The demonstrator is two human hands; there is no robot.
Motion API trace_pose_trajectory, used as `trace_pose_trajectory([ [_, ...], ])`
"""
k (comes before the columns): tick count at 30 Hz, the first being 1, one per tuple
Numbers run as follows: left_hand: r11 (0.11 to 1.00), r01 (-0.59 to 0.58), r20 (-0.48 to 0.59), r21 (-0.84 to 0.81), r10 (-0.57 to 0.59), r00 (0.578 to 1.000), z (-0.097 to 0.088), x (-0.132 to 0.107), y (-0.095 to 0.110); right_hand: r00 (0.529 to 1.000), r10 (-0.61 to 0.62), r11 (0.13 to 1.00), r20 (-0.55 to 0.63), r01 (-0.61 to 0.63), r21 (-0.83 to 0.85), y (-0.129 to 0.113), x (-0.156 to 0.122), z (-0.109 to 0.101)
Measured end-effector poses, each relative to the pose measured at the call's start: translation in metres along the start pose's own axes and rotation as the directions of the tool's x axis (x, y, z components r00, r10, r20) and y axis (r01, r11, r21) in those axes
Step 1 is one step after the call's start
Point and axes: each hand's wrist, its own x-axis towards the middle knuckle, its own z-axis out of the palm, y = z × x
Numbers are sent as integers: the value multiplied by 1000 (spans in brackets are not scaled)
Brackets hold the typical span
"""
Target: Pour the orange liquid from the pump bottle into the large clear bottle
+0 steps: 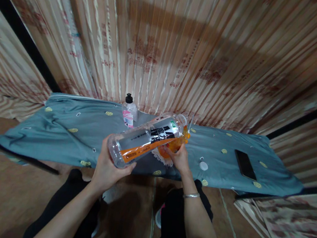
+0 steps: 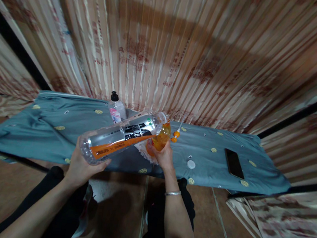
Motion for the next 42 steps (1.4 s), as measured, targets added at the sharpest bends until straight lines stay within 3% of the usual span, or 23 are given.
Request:
trace_pose_trajectory([
  [42, 1000, -8, 3, 8, 8, 1000, 0, 1, 2, 1000, 23, 1000, 5, -23, -17, 4, 1, -1],
])
